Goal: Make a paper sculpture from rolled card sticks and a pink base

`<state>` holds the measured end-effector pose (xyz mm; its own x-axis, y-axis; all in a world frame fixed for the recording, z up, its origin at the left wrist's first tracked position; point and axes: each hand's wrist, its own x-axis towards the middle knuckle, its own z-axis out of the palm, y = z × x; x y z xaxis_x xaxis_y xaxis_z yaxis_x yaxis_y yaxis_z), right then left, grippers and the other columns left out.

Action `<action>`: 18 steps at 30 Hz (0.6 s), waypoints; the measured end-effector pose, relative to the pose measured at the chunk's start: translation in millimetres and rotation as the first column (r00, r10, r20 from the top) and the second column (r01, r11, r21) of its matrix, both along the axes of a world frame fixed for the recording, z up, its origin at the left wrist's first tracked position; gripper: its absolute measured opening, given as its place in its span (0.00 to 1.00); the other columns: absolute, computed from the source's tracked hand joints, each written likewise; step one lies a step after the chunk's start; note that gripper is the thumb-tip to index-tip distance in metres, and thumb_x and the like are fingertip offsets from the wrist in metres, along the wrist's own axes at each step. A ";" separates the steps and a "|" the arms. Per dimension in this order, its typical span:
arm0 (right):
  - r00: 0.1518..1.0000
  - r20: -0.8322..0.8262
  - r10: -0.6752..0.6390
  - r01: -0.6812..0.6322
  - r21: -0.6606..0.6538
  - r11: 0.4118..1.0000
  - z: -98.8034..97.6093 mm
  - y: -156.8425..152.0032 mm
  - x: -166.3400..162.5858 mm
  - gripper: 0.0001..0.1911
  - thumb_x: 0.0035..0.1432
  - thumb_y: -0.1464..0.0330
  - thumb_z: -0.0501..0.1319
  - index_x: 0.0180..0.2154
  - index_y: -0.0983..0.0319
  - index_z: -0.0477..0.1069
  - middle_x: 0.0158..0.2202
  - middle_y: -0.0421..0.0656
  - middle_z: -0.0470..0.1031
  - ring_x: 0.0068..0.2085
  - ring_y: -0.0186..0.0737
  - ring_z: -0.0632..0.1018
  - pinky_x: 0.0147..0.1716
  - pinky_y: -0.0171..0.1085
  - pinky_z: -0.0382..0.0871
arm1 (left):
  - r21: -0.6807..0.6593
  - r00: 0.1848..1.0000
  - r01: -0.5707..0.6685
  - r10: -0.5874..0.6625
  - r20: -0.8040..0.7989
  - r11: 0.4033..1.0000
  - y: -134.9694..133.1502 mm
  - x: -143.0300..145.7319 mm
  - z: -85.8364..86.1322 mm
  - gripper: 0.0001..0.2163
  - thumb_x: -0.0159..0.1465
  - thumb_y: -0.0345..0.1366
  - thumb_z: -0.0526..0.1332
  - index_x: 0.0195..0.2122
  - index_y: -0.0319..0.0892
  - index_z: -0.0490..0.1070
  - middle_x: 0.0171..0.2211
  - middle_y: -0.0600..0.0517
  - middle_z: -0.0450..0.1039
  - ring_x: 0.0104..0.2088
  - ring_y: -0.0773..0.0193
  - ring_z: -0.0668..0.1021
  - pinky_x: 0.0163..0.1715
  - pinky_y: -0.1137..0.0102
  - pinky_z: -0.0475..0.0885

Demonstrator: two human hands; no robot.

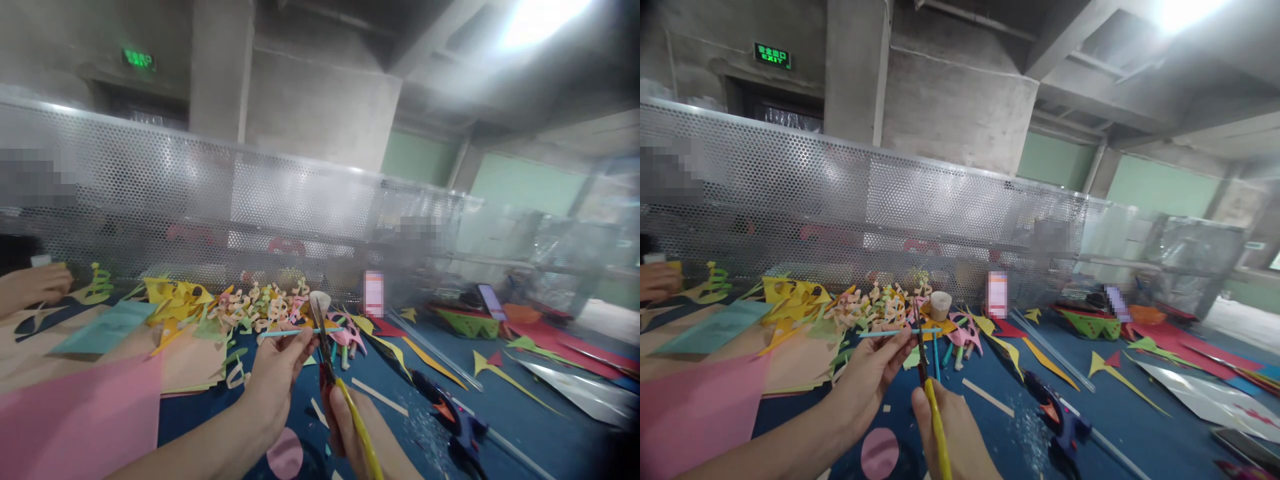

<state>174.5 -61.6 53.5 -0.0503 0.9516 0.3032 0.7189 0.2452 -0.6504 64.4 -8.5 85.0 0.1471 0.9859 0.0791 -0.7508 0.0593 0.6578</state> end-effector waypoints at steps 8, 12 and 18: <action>0.990 -0.021 -0.138 0.139 0.005 0.990 -10.2 2.9 -3.6 0.31 0.56 0.47 0.32 0.19 0.59 0.58 0.14 0.40 0.63 0.19 0.35 0.68 0.19 0.31 0.58 | -0.039 0.999 0.042 -0.042 -0.004 0.998 6.9 11.2 -1.1 0.09 0.42 0.29 0.70 0.24 0.36 0.72 0.21 0.54 0.75 0.24 0.70 0.76 0.30 0.78 0.72; 0.979 -0.034 -0.201 0.200 -0.032 0.979 -10.5 13.8 4.7 0.32 0.56 0.47 0.34 0.21 0.60 0.63 0.16 0.41 0.68 0.20 0.36 0.70 0.19 0.31 0.60 | 0.010 0.995 0.055 -0.054 -0.087 0.998 16.7 10.7 -5.6 0.09 0.42 0.30 0.69 0.23 0.37 0.71 0.23 0.54 0.74 0.26 0.70 0.76 0.32 0.77 0.71; 0.827 0.432 -0.360 0.452 -0.129 0.883 0.6 36.2 54.4 0.30 0.59 0.52 0.36 0.28 0.61 0.69 0.27 0.48 0.76 0.30 0.43 0.77 0.28 0.35 0.66 | 0.194 0.881 0.174 -0.065 -0.468 0.965 30.3 -12.3 -15.7 0.08 0.45 0.32 0.66 0.24 0.39 0.67 0.23 0.55 0.72 0.29 0.66 0.75 0.35 0.71 0.68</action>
